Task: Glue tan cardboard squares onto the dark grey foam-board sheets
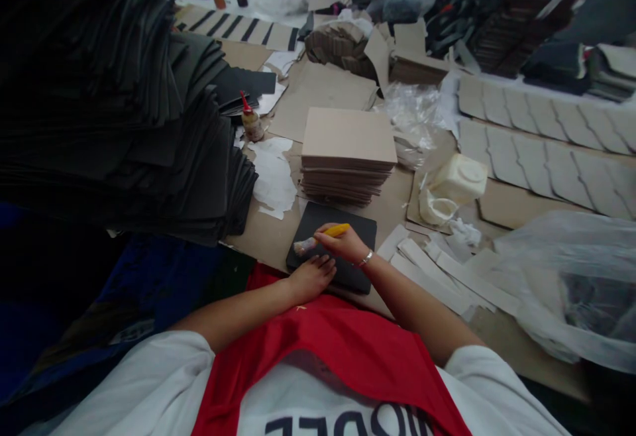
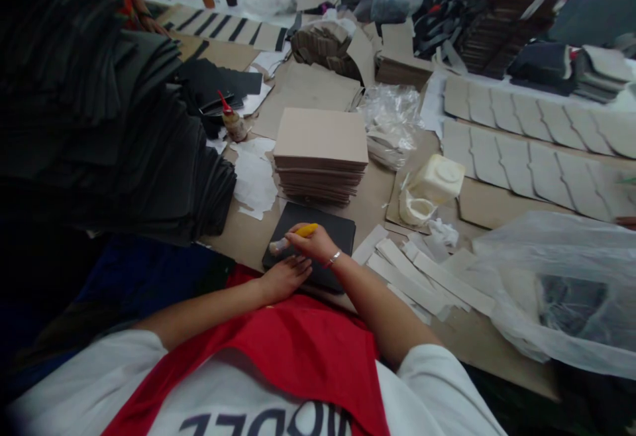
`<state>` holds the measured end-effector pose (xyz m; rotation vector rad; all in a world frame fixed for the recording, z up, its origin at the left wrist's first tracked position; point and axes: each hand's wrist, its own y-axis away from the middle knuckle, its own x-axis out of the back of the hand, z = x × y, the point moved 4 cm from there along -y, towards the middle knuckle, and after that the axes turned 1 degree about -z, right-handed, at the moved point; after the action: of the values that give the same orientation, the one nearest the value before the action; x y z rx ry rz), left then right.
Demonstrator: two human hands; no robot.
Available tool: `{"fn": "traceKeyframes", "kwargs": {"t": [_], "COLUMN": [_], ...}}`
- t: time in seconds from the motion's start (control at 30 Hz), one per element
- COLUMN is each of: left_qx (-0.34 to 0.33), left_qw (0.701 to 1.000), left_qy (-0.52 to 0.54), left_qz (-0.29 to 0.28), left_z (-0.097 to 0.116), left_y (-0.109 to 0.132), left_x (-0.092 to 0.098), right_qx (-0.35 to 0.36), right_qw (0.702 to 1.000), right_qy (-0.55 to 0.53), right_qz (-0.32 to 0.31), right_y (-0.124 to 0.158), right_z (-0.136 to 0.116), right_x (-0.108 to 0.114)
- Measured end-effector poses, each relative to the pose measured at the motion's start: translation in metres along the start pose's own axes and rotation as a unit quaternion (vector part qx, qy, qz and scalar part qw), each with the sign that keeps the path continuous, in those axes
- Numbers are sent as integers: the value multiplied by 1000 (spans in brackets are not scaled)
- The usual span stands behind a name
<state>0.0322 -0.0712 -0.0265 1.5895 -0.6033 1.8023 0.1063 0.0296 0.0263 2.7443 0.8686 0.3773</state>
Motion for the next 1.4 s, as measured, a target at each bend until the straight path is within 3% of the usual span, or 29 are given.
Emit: {"fn": "traceKeyframes", "kwargs": {"t": [0.1, 0.3, 0.43, 0.6, 0.7, 0.77, 0.87, 0.93, 1.0, 1.1, 1.17, 1.27, 1.33, 1.4], "left_qx": [1, -6, -1, 2, 4, 2, 2, 5, 8, 13, 15, 17, 16, 16], "left_qw": [1000, 999, 998, 996, 995, 995, 995, 995, 995, 996, 997, 998, 998, 997], "left_qy": [12, 41, 60, 68, 67, 62, 57, 55, 50, 47, 50, 60, 66, 66], "left_qz": [2, 0, 25, 57, 71, 75, 79, 82, 83, 76, 63, 26, -9, -44], "left_z": [-3, -8, -10, -10, -9, -8, -7, -6, -5, -4, -3, -2, -2, -2], "left_y": [1, 1, -2, -3, -3, -4, -4, -4, -3, -3, -3, -7, -12, -18], "left_x": [1, 1, -1, 2, 5, 6, 6, 5, 3, 2, 3, 12, 21, 30], "right_qx": [-32, -28, -45, -91, -74, -4, 93, 108, 113, 125, 133, 130, 109, 89], "right_qw": [999, 987, 967, 941, 931, 916, 872, 848, 843, 871, 902, 932, 929, 931], "right_qy": [4, -17, -21, 32, 146, 264, 440, 505, 520, 472, 404, 265, 148, 49], "right_qz": [-11, 156, 248, 326, 325, 302, 194, 117, 73, 49, 69, 211, 321, 351], "right_y": [-29, -56, -41, 7, 36, 52, 77, 100, 127, 161, 170, 160, 141, 112], "right_z": [16, 21, 32, 49, 42, 32, 28, 37, 46, 46, 32, -7, -33, -51], "right_x": [-5, 34, 57, 106, 128, 128, 102, 78, 57, 41, 47, 83, 110, 122]}}
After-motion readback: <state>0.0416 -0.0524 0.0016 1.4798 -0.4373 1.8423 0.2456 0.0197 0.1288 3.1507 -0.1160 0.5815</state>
